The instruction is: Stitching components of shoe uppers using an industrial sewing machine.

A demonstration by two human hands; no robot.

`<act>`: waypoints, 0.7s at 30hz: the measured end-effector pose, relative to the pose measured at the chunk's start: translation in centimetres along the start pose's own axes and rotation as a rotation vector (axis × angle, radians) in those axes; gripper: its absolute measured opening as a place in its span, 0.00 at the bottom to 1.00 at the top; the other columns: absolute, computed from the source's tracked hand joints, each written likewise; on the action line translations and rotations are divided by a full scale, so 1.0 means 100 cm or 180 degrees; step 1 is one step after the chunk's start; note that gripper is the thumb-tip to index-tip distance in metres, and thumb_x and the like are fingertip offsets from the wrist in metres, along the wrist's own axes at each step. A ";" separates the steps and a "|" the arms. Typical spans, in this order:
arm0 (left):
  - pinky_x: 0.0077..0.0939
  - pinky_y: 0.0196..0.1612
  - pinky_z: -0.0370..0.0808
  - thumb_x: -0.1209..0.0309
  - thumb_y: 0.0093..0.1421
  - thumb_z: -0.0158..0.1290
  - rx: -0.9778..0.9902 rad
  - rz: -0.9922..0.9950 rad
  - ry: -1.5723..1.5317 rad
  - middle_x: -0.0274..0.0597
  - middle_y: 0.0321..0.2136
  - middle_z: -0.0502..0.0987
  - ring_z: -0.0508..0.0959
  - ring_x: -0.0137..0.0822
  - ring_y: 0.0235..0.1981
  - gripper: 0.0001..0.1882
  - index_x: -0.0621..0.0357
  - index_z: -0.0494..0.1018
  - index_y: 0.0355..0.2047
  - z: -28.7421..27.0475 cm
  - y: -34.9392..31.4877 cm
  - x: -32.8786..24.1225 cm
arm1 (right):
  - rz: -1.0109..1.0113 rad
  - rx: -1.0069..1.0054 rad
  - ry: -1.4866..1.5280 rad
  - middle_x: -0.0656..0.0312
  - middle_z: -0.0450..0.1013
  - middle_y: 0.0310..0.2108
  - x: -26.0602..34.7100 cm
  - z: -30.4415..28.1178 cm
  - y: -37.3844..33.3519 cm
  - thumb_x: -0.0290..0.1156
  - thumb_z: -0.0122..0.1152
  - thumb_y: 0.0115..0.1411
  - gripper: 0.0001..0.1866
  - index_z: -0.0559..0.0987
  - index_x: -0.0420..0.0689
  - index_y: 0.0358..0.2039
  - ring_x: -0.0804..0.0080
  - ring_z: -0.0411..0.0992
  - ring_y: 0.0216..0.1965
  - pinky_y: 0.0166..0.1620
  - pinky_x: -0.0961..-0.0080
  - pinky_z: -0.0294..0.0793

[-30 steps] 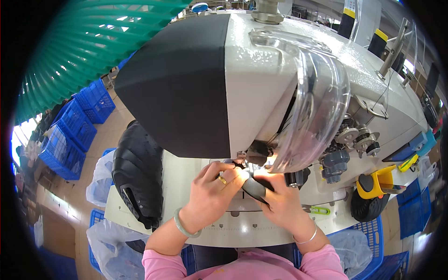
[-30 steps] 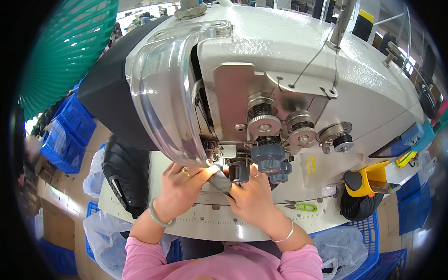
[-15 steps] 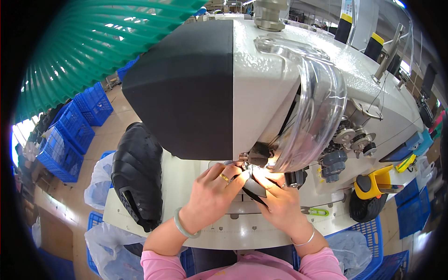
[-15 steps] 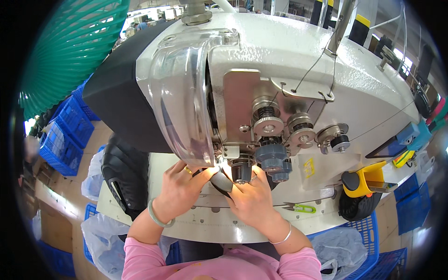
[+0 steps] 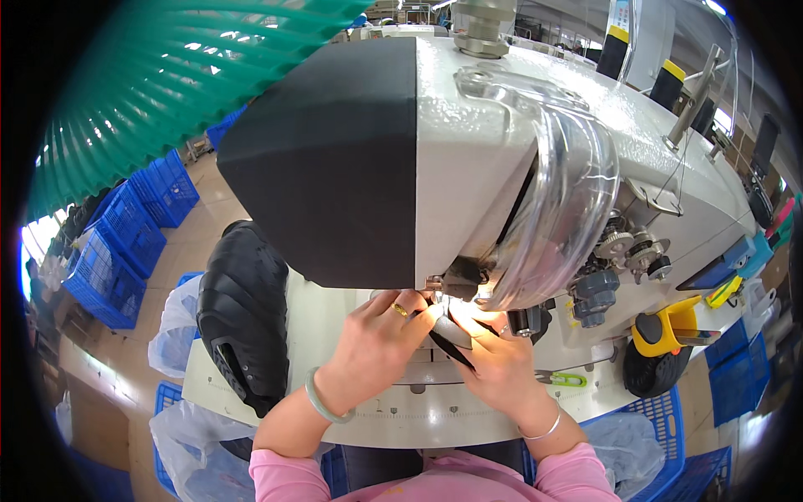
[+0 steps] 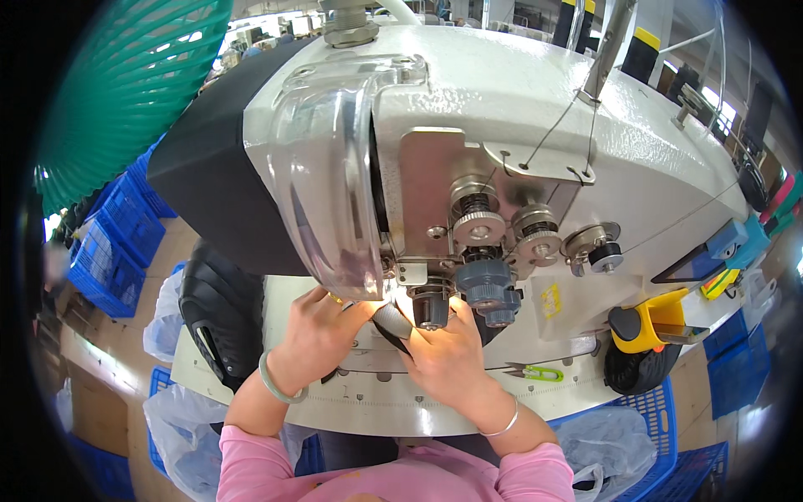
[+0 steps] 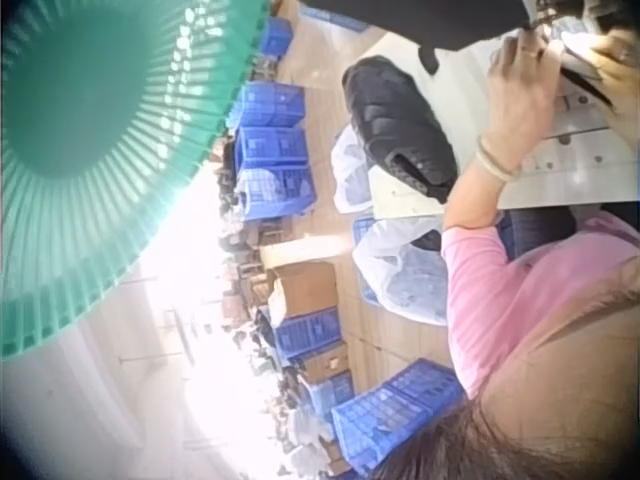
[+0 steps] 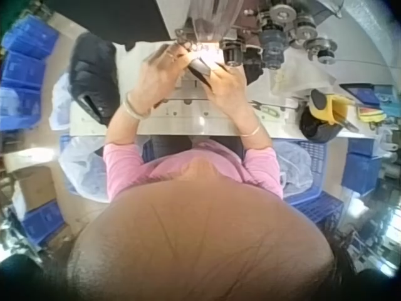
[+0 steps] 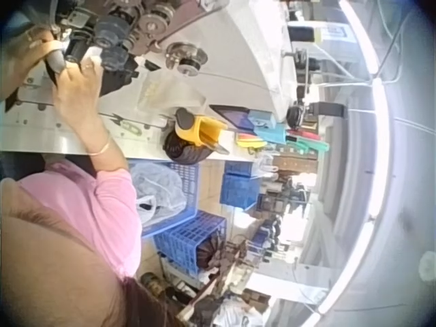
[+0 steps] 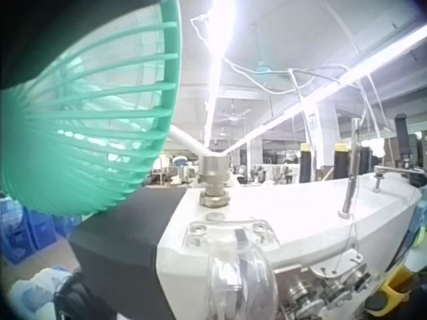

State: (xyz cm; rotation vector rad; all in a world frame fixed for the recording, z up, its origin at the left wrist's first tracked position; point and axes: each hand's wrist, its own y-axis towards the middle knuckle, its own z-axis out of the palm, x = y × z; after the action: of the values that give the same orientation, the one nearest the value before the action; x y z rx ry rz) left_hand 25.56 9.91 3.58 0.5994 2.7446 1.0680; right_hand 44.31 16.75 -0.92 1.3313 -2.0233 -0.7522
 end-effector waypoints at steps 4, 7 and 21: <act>0.30 0.36 0.79 0.78 0.45 0.54 0.0045 0.0054 -0.0016 0.44 0.39 0.74 0.78 0.42 0.39 0.12 0.63 0.73 0.33 -0.001 0.001 0.001 | 0.0017 -0.0029 -0.0060 0.67 0.69 0.18 0.002 -0.001 0.003 0.26 0.68 0.41 0.12 0.81 0.46 0.30 0.63 0.70 0.28 0.50 0.60 0.64; 0.29 0.36 0.79 0.78 0.45 0.54 0.0132 0.0069 -0.0012 0.44 0.39 0.74 0.78 0.42 0.39 0.12 0.64 0.73 0.34 -0.004 0.001 0.000 | 0.0104 -0.0014 -0.0046 0.66 0.71 0.19 0.006 -0.003 0.005 0.26 0.68 0.40 0.13 0.80 0.46 0.31 0.63 0.71 0.31 0.50 0.59 0.63; 0.28 0.29 0.75 0.77 0.49 0.61 -0.0793 -0.0545 -0.0632 0.36 0.26 0.77 0.77 0.39 0.28 0.09 0.59 0.78 0.33 0.022 0.000 0.003 | 0.0322 -0.0105 0.0617 0.60 0.77 0.36 0.001 -0.002 0.016 0.28 0.70 0.50 0.16 0.84 0.41 0.40 0.65 0.74 0.34 0.39 0.72 0.71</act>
State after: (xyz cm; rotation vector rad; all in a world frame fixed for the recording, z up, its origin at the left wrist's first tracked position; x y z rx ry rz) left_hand 25.92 11.43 1.94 0.4020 2.3961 1.2120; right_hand 43.45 17.14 0.43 1.2237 -1.9007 -0.5848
